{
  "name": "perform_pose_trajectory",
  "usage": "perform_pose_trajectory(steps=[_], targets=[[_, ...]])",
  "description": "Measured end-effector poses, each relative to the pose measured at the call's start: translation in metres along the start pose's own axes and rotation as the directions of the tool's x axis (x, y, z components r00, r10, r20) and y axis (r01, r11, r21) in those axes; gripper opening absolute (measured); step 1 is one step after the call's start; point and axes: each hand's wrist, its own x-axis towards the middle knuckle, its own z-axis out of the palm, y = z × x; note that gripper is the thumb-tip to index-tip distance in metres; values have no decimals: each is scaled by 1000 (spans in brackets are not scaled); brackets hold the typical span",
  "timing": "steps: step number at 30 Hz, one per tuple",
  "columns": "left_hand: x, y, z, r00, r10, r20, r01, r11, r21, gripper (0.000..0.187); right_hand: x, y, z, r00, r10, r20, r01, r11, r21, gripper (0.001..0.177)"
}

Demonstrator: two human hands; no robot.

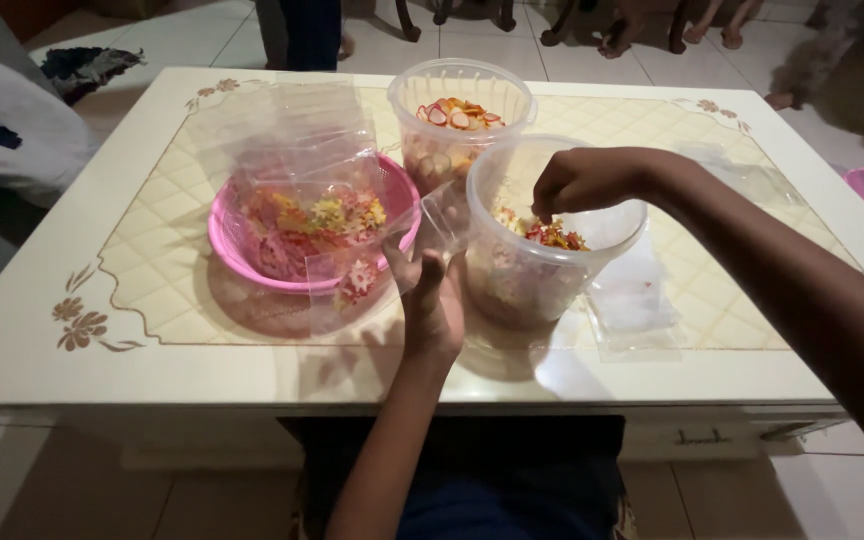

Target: Packaging small snacks from large containers into individual plastic bags

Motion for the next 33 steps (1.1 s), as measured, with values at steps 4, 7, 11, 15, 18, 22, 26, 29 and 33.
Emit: perform_pose_trajectory(steps=[4, 7, 11, 15, 18, 22, 26, 29, 33], targets=[[1, -4, 4, 1000, -18, -26, 19, 1000, 19, 67, -16, 5, -12, 1000, 12, -25, -12, 1000, 22, 35], [3, -11, -1, 998, -32, -52, 34, 999, 40, 69, -28, 8, -23, 999, 7, -43, -6, 999, 35, 36], [7, -28, -15, 995, -60, -83, 67, 994, 82, 72, -42, 9, -39, 997, 3, -75, -1, 999, 38, 35], [7, -18, -8, 988, -94, -119, 96, 995, 6, 88, -61, -27, -47, 988, 130, -80, -133, 990, -41, 36], [5, -10, -2, 992, -90, -85, 93, 995, 33, 93, -49, -24, -49, 997, 57, -52, -60, 995, -75, 33], [4, -17, -6, 993, -78, -90, 77, 997, -13, 82, -34, -51, -46, 999, 16, -42, -19, 997, -75, 31], [5, -38, -22, 990, -96, -104, 95, 995, -11, 80, -22, -83, -37, 997, -76, 9, 76, 983, -170, 26], [1, -17, 1, 985, -114, -127, 119, 992, 37, 78, -24, -113, -26, 978, -207, -18, 190, 923, -335, 25], [10, -35, -24, 981, -127, -148, 109, 986, -123, 76, -58, -145, -28, 946, -286, -150, 176, 846, -504, 19]])
